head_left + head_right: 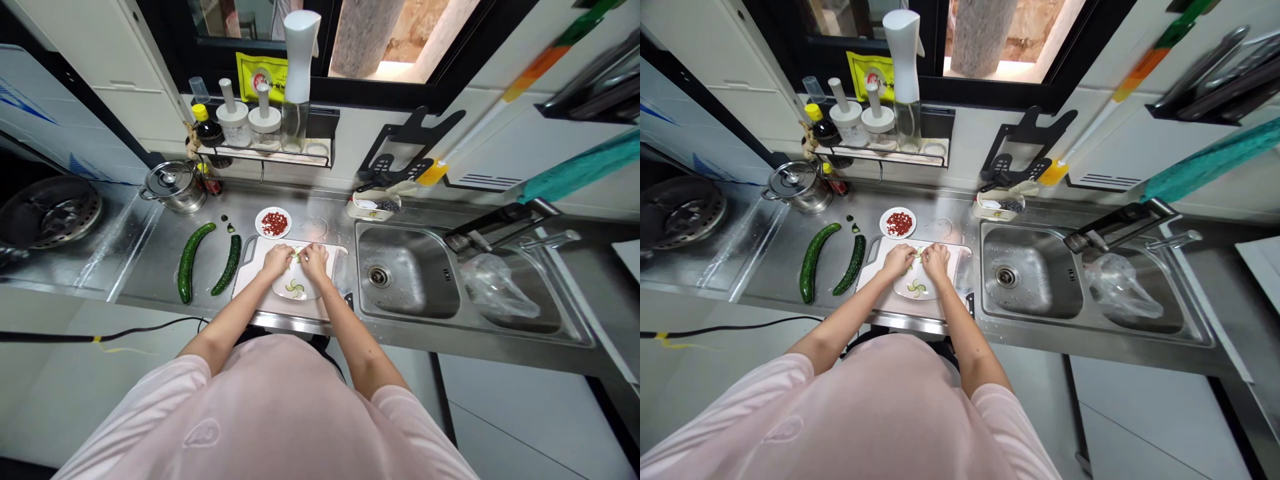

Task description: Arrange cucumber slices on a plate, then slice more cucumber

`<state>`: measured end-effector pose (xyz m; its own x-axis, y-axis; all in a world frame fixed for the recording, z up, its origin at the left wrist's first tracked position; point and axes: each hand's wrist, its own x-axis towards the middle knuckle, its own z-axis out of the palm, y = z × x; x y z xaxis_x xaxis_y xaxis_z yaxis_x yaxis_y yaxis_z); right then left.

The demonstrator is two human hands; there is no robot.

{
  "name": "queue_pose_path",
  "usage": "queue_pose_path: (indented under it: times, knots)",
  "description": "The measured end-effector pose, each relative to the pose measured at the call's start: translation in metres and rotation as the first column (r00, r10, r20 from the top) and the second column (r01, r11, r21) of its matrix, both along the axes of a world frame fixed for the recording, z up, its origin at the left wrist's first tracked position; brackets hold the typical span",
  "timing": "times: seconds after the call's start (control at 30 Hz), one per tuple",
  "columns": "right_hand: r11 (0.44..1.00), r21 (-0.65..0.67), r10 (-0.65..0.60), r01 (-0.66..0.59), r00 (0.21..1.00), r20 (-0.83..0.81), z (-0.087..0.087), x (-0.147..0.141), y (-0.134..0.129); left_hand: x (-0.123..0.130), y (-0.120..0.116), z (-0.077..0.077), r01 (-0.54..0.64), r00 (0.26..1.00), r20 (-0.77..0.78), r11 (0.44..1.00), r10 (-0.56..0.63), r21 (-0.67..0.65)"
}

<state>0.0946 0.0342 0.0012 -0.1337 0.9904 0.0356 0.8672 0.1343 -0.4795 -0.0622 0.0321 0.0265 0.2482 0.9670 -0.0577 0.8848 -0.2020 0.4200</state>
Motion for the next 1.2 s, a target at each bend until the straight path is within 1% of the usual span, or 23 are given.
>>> queue_pose_path:
  times: [0.13, 0.3, 0.5, 0.8, 0.93, 1.07, 1.2]
  knots:
    - [1.0, 0.008, 0.004, -0.004, 1.0, 0.011, -0.003, -0.002, 0.001, 0.002, -0.001, -0.004, 0.058, 0.998, -0.037, 0.998, -0.058, 0.001]
    - [1.0, 0.012, 0.004, -0.004, 1.0, 0.019, -0.005, -0.004, 0.001, 0.004, -0.002, -0.006, 0.08, 0.994, -0.077, 0.997, -0.082, -0.017]
    - [1.0, 0.028, 0.007, -0.008, 0.999, 0.043, -0.004, -0.005, 0.003, 0.005, -0.001, -0.012, 0.115, 0.988, -0.101, 0.993, -0.115, 0.0]
    - [1.0, 0.001, 0.013, -0.013, 0.996, 0.083, -0.002, -0.006, 0.002, 0.006, -0.001, -0.011, 0.106, 0.987, -0.116, 0.994, -0.11, -0.037]
    - [1.0, 0.013, 0.008, -0.009, 0.997, 0.076, -0.004, -0.006, 0.003, 0.006, -0.001, -0.012, 0.113, 0.989, -0.097, 0.993, -0.114, -0.015]
    - [1.0, 0.023, 0.011, -0.012, 0.998, 0.065, -0.005, -0.006, 0.003, 0.005, -0.001, -0.015, 0.129, 0.986, -0.113, 0.991, -0.126, 0.019]
    - [0.999, 0.032, 0.001, -0.003, 0.998, 0.064, -0.005, -0.005, 0.003, 0.004, 0.0, -0.017, 0.137, 0.983, -0.124, 0.99, -0.134, 0.023]
